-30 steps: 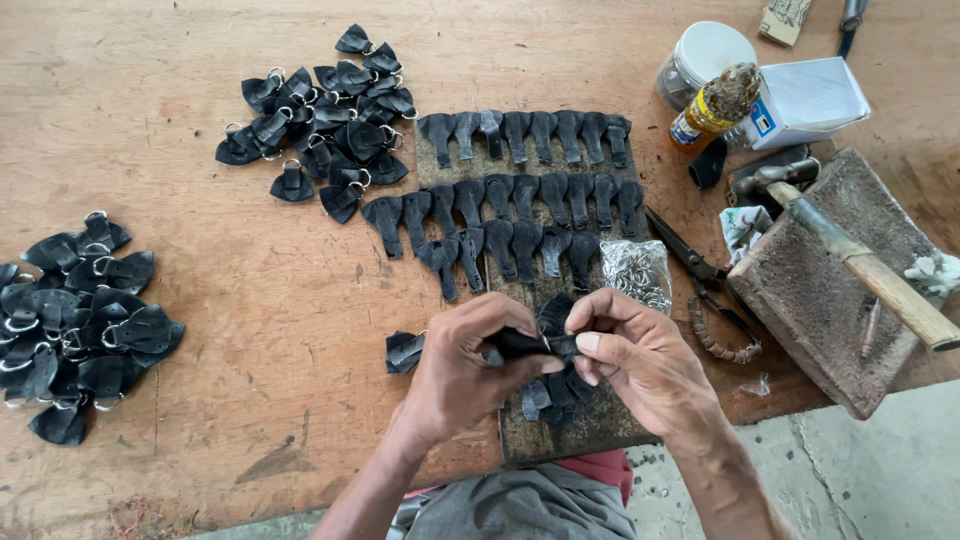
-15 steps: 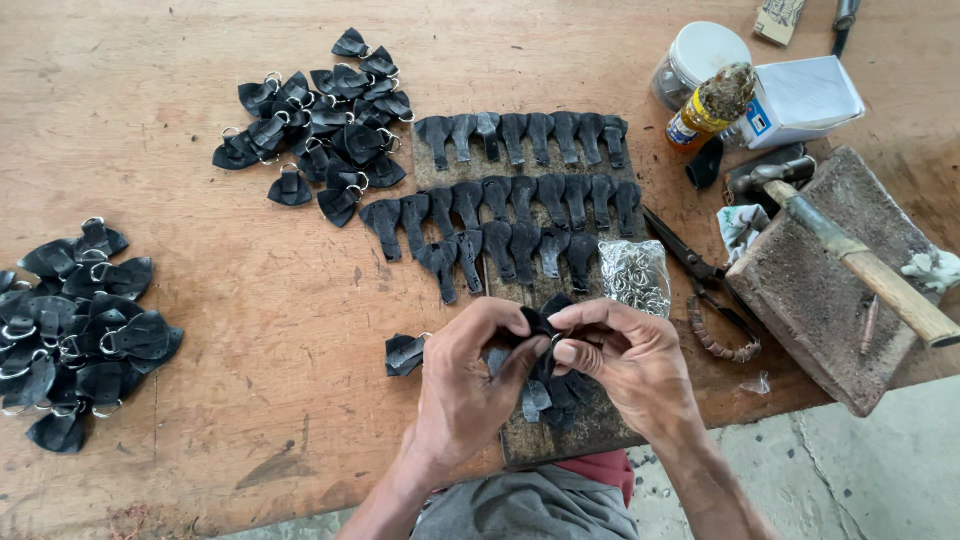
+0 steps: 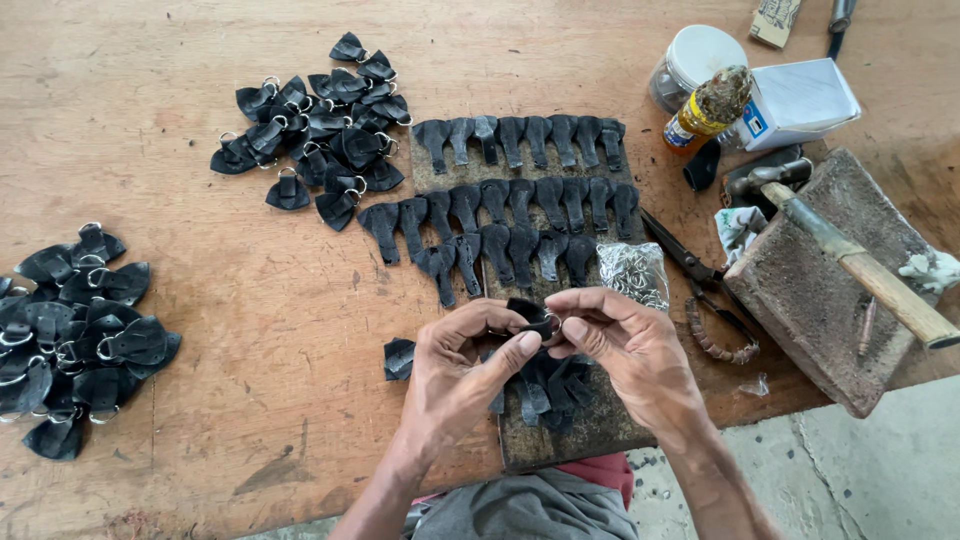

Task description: The person sits at a workbench assembling keychains from black leather fobs and metal split rings. They pick up a fob, apply glue from a jar to it, thread a metal ring through the fob's hole, and set the finished keychain in a pile, repeating this for one fob at a time.

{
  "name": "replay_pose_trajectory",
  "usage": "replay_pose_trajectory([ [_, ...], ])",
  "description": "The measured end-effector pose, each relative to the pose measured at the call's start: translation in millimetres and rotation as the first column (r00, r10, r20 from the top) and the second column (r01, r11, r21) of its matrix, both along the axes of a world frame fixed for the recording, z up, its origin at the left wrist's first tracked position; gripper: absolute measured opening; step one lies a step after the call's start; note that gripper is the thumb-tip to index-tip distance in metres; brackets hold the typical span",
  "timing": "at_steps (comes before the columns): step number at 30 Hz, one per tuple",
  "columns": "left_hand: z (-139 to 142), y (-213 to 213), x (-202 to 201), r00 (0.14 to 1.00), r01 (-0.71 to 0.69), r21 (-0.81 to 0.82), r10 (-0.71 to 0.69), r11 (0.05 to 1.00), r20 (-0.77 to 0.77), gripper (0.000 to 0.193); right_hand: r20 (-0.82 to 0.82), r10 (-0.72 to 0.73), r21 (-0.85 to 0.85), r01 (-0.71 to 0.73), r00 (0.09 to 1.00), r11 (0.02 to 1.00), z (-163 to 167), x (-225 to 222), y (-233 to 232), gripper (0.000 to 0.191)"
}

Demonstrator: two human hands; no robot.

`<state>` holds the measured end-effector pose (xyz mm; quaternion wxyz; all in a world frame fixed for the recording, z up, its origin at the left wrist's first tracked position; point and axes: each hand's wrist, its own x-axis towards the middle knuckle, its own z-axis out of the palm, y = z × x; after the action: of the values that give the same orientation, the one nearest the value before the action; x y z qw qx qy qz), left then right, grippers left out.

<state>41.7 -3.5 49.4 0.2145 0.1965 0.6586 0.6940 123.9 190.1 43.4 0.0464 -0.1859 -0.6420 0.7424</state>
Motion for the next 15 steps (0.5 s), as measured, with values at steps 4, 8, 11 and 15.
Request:
replay_pose_trajectory([
  [4, -4.0, -0.6, -0.7, 1.000, 0.018, 0.032, -0.018, 0.999, -0.010, 0.018, 0.002, 0.032, 0.044, -0.032, 0.999, 0.999, -5.7, 0.3, 2.8, 0.044],
  [8, -6.4, -0.6, -1.8, 0.983, 0.027, -0.014, -0.029, 1.000, -0.181, 0.017, 0.078, 0.007, -0.053, -0.002, 0.997, 0.999, -12.5, -0.6, 4.1, 0.044],
  [11, -9.6, 0.2, -2.3, 0.998, 0.054, -0.056, -0.056, 0.997, -0.037, 0.016, 0.138, 0.042, -0.054, -0.034, 0.990, 0.998, -15.6, -4.0, 8.1, 0.041],
  [15, -15.5, 2.2, -2.2, 0.988, 0.091, 0.053, -0.097, 0.994, 0.122, 0.017, 0.098, 0.056, -0.129, -0.043, 0.994, 0.991, -20.1, -6.3, 12.6, 0.035],
])
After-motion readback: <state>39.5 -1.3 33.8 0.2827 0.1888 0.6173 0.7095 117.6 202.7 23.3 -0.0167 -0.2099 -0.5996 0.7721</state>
